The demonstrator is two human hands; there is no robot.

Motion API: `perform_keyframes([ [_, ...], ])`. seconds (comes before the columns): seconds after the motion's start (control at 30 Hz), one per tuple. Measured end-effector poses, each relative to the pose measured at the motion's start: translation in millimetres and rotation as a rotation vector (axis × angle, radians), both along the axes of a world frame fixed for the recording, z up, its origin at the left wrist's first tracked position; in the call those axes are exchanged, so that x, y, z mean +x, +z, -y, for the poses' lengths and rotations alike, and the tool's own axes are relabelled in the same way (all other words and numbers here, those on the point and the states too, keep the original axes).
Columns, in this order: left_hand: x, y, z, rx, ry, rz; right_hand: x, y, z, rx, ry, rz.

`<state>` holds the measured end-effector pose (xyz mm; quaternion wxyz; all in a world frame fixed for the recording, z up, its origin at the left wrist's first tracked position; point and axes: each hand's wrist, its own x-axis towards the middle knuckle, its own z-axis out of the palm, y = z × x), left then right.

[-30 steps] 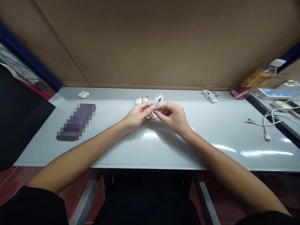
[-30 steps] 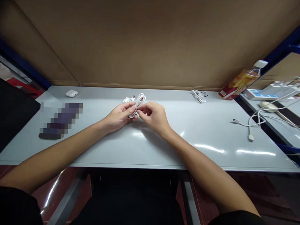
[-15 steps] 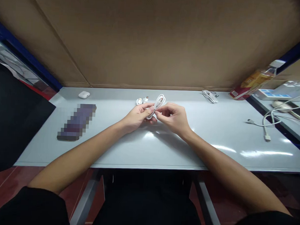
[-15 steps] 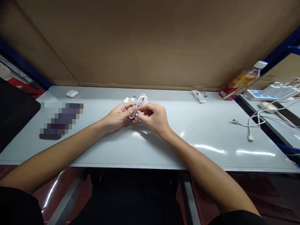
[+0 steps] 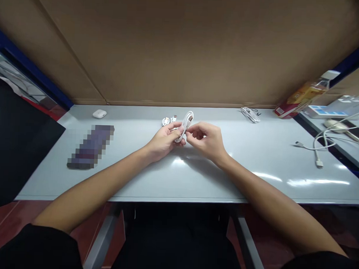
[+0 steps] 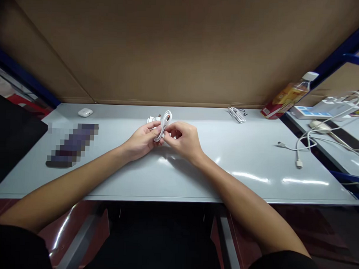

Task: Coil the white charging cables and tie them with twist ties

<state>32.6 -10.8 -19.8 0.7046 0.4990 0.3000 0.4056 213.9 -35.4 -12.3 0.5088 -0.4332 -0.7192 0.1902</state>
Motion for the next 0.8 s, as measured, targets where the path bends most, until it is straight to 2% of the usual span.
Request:
perform_keyframes([
  [0.2, 1.4, 3.2, 3.8, 0.007, -0.057, 0.014, -1.8, 0.6, 1.7, -0.082, -0.013, -0.034],
  [0.3, 2.3, 3.7, 4.9, -0.011, -0.065, 0.013, -2.1, 1.6, 2.0, -0.155, 0.058, -0.104],
  [0.47, 1.1, -0.1, 1.8, 0.001, -0.001, -0.003, 0.8, 1.4, -2.1, -0.269, 0.15, -0.153],
  [0.63, 0.7, -2.4, 0.5, 0.027, -0.007, -0.011, 4.1, -0.1, -7.8, -0.282, 0.159, -0.157],
  [0.8, 1.5, -1.4, 0.3, -0.014, 0.003, -0.005, 7.4, -1.0, -10.8, -0.293, 0.173, -0.144],
])
